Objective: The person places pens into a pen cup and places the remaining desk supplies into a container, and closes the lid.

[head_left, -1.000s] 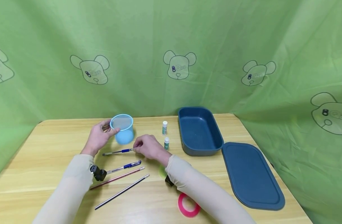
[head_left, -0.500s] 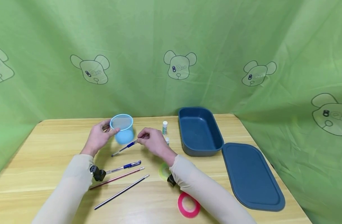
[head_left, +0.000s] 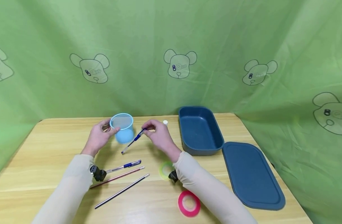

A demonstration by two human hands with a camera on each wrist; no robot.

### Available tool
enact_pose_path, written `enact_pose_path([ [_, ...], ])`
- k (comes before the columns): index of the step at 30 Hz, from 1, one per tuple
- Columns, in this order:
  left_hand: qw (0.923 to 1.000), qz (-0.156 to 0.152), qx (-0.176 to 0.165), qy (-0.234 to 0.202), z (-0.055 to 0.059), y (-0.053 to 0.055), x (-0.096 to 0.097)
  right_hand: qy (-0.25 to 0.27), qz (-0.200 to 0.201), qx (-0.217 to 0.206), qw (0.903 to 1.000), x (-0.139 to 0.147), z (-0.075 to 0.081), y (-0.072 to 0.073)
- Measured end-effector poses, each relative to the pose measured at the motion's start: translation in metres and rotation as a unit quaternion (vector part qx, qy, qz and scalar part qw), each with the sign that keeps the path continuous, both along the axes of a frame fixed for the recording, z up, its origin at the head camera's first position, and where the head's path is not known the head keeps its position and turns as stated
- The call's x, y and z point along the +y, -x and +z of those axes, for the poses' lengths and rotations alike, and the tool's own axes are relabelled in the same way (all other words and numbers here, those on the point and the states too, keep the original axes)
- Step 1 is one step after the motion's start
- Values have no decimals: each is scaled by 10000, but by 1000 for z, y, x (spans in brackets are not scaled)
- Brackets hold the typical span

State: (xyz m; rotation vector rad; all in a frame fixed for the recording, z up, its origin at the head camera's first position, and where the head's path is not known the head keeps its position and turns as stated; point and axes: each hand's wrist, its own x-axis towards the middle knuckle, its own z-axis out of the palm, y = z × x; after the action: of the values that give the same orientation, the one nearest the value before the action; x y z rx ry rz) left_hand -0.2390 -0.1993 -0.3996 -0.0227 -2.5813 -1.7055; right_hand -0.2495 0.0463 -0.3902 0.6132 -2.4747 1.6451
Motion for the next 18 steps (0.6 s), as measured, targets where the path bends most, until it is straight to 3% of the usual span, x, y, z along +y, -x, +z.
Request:
enact_pose_path([
  [11, 10000, -60, -47, -19, -1, -2, -3, 842, -608, -140, 9945, 3, 10, 1],
  [18, 9999, -99, -24, -58, 0, 0, -2, 1224, -672, -13, 9902, 5, 18, 3],
])
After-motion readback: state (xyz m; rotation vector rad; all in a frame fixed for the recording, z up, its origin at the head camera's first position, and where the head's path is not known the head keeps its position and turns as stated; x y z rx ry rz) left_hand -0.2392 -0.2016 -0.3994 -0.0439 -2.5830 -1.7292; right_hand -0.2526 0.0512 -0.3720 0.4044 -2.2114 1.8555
